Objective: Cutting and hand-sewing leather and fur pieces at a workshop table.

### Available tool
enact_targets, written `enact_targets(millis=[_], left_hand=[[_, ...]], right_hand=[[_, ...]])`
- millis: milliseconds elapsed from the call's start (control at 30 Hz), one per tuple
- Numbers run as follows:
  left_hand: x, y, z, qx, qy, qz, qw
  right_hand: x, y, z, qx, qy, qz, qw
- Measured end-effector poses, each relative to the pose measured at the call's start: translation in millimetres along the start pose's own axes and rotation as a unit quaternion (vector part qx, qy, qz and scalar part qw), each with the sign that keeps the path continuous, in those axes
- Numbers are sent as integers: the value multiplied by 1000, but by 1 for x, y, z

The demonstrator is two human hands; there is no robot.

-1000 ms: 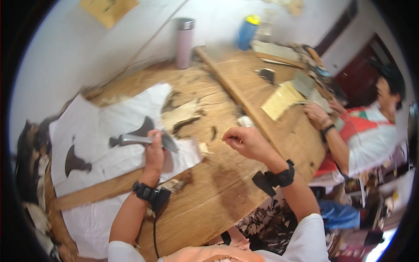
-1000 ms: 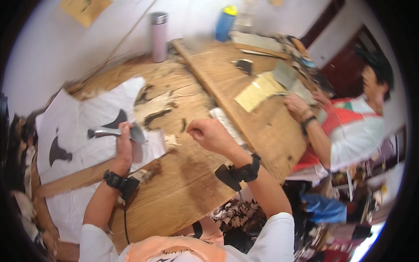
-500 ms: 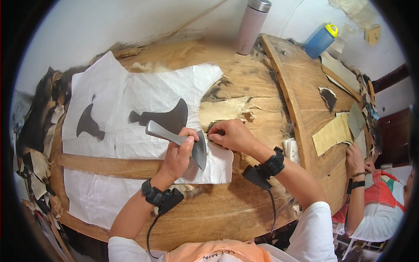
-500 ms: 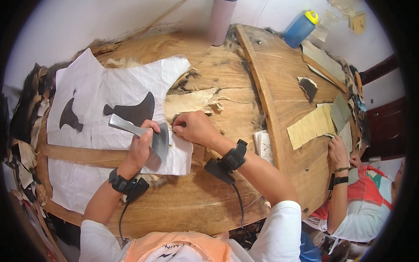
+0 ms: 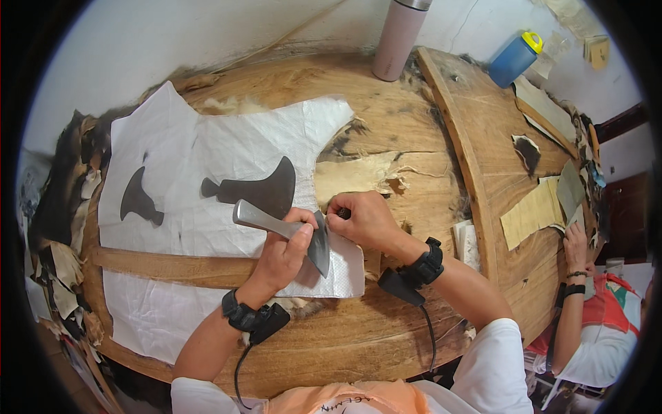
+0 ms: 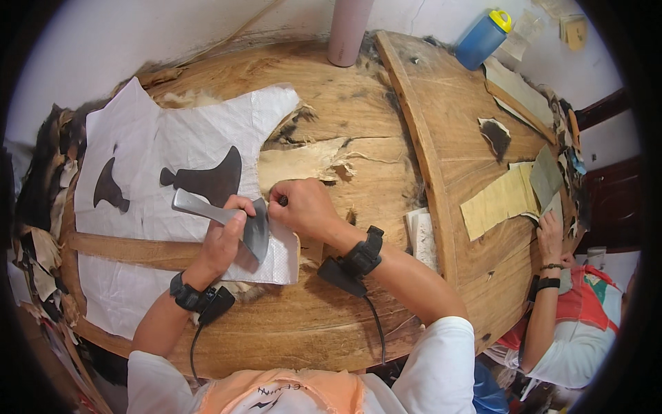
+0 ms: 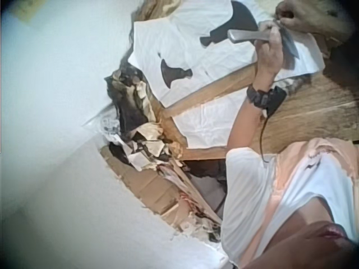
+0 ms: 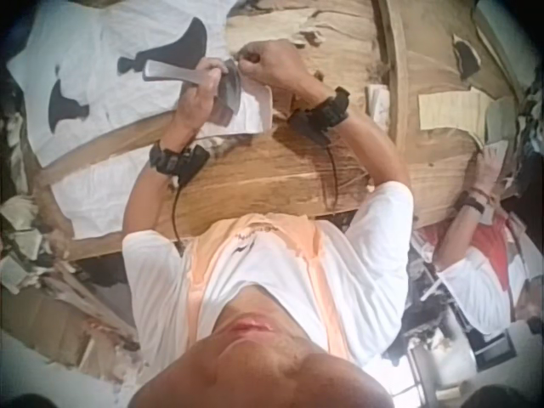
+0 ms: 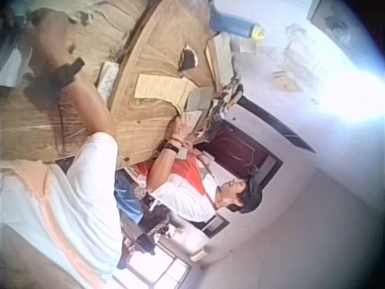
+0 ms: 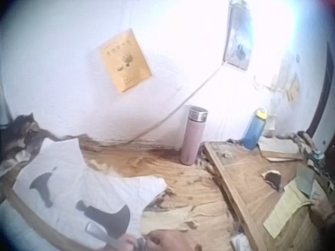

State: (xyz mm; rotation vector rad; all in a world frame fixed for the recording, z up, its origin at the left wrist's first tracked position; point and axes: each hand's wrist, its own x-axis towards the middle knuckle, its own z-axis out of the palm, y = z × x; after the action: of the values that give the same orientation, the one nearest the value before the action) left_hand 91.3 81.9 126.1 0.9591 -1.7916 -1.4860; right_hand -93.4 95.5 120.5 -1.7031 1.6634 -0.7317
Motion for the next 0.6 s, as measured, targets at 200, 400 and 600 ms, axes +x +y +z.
enact_targets(millis=[200,400,600], left_hand=[[-1,4,1,-17,-19,-56,998],[1,7,2,-1,-31,-63,998],[-2,2,4,-29,-73,-55,995]], right_hand=[[-1,2,1,24,10,-21,999],[-2,5,3,73,27,5,997],[1,9,-16,115,10,13,993]])
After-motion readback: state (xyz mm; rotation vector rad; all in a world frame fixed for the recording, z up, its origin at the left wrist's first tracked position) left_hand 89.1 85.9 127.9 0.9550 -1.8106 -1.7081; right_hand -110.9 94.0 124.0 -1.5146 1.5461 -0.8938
